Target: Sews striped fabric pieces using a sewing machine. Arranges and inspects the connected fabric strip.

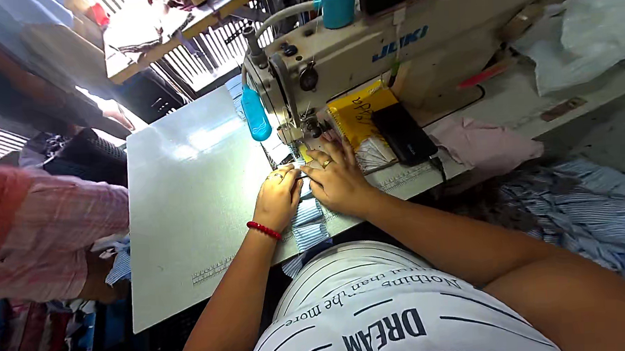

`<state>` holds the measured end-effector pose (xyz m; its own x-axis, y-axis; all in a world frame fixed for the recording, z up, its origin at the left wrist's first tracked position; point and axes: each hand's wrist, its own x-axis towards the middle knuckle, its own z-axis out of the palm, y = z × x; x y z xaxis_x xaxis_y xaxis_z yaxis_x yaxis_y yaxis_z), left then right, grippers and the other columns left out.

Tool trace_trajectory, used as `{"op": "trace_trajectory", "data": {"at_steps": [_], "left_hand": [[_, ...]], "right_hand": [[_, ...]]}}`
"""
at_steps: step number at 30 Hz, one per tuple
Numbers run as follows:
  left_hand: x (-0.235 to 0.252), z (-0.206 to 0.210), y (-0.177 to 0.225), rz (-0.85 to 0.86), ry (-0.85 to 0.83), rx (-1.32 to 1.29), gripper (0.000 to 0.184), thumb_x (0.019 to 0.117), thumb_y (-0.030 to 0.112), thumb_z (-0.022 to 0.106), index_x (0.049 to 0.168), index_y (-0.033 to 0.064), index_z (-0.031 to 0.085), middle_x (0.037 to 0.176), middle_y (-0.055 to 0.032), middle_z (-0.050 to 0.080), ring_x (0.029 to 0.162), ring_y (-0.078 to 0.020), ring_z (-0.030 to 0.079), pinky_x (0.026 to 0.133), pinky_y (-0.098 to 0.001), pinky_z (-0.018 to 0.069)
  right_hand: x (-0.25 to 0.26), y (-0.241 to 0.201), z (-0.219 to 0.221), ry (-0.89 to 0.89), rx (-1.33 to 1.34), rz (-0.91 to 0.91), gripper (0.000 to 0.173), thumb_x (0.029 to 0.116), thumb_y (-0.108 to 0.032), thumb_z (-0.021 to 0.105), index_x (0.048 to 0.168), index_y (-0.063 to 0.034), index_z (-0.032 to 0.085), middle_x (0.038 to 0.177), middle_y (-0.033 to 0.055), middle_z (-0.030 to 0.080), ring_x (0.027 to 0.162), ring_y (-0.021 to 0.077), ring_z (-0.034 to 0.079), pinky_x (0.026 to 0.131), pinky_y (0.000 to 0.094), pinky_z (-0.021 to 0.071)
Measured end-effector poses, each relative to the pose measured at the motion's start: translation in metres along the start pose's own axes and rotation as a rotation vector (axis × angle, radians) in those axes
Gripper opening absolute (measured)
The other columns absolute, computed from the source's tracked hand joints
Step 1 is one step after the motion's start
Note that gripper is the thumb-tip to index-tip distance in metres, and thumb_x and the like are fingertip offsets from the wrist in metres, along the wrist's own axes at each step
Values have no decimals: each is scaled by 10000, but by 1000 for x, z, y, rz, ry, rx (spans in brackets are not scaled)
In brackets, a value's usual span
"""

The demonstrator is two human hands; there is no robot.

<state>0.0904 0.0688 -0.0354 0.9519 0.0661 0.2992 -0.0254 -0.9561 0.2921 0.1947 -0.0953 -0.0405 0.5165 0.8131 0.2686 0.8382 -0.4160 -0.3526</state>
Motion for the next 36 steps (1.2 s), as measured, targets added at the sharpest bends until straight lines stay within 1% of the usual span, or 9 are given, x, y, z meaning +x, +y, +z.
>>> {"op": "trace_trajectory", "data": {"at_steps": [2, 4, 9, 13, 15, 24, 30, 32, 36], "left_hand": [[2, 1, -1, -18, -19, 15, 373, 1053, 233, 500, 1297, 18, 682, 1342, -145, 673, 1273, -304, 622, 1117, -468, 447], [3, 3, -3, -41, -45, 45, 420, 1068, 274, 460, 1336, 25, 668, 1369, -151, 656, 1287, -316, 610, 1123, -489, 432], [6, 4, -4, -61, -82, 87, 486, 1082, 343, 398, 1378, 47, 645, 1415, -136, 629, 1318, -310, 586, 1143, -519, 393], [7, 4, -3, -80, -89, 112, 499, 1077, 374, 386, 1378, 78, 654, 1415, -120, 632, 1316, -308, 583, 1149, -541, 358], [7, 3, -3, -88, -99, 121, 514, 1078, 393, 376, 1389, 85, 647, 1424, -114, 627, 1324, -303, 578, 1163, -548, 338], [9, 3, -5, -93, -115, 139, 534, 1080, 416, 364, 1413, 92, 626, 1443, -109, 612, 1339, -307, 563, 1176, -550, 314], [11, 1, -7, -85, -140, 142, 555, 1082, 433, 347, 1441, 94, 601, 1460, -118, 598, 1362, -305, 550, 1208, -580, 256], [12, 2, -10, -84, -144, 145, 566, 1086, 442, 336, 1448, 93, 594, 1466, -116, 594, 1374, -301, 542, 1218, -595, 225], [17, 1, -17, -73, -148, 151, 579, 1087, 453, 315, 1451, 97, 592, 1458, -109, 602, 1376, -303, 539, 1225, -641, 161]], "right_hand": [[2, 0, 0, -18, -4, 21, 454, 1021, -342, 418, 1391, -253, 666, 1555, 111, 501, 1548, 401, 238, 1191, 750, 30], [4, -1, -2, -50, -8, 56, 462, 1030, -348, 415, 1431, -267, 630, 1579, 109, 472, 1558, 405, 208, 1182, 761, 18], [8, -4, -4, -90, -49, 88, 481, 1045, -353, 399, 1481, -256, 579, 1620, 119, 418, 1574, 409, 154, 1179, 766, -15], [7, -4, -4, -63, -38, 66, 472, 1042, -316, 401, 1469, -254, 592, 1605, 125, 440, 1566, 414, 184, 1173, 772, 10], [6, -4, -4, -51, -35, 47, 451, 1041, -318, 413, 1428, -253, 635, 1588, 117, 464, 1562, 408, 203, 1172, 776, 26], [6, -5, -2, -49, -48, 52, 457, 1048, -323, 397, 1421, -220, 640, 1591, 111, 463, 1568, 395, 193, 1180, 768, 3], [6, -6, -2, -25, -60, 24, 423, 1028, -294, 447, 1366, -198, 682, 1537, 129, 519, 1549, 408, 242, 1175, 772, 39], [6, -5, 0, -24, -62, 28, 442, 1031, -296, 428, 1393, -200, 662, 1546, 128, 510, 1551, 409, 237, 1172, 776, 33], [7, -6, -1, -87, -62, 59, 481, 1049, -339, 394, 1478, -229, 584, 1611, 108, 435, 1576, 389, 166, 1173, 773, 1]]}}
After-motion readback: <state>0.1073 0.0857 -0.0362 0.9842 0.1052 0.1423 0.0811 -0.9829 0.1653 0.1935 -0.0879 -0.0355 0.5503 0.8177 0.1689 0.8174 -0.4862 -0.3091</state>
